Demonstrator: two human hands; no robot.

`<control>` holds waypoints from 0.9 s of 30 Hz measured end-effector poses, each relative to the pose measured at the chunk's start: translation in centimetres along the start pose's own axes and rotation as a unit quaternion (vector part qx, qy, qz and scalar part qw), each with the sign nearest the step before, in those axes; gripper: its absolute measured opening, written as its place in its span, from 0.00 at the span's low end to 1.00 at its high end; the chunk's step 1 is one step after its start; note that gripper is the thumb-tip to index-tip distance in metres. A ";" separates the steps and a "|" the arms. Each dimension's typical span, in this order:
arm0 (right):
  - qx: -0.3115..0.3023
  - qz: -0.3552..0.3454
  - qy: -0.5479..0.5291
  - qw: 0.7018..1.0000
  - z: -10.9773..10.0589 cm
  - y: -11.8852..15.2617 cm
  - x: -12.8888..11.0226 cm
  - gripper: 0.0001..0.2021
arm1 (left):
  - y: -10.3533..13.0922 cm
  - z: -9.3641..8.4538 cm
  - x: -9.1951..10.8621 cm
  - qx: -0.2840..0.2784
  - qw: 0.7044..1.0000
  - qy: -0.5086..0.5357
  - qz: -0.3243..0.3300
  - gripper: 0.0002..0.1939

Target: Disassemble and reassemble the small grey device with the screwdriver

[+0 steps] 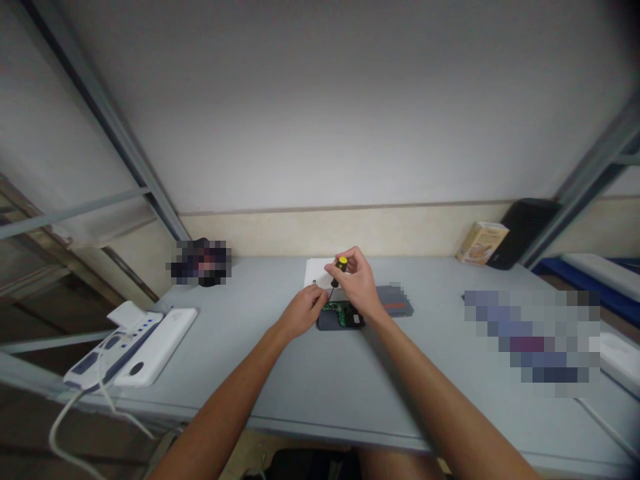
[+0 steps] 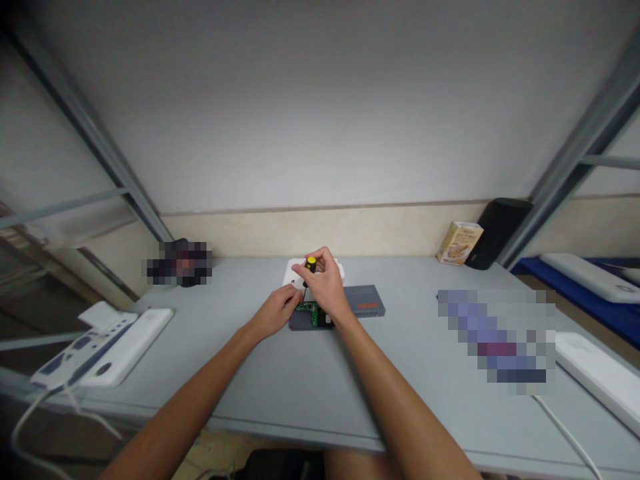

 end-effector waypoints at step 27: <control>0.003 -0.013 0.091 0.996 -7.5 1.4 -2.2 0.15 | 1.2 0.4 5.4 -0.023 0.992 -0.084 0.092 0.13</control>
Point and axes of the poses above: each hand's wrist, its own y-axis away from the middle knuckle, its own z-axis out of the palm, x = y × z, the point moved 7 cm from there along -y, towards the middle knuckle, and after that the axes turned 2 degrees about x, right-handed, at the moved point
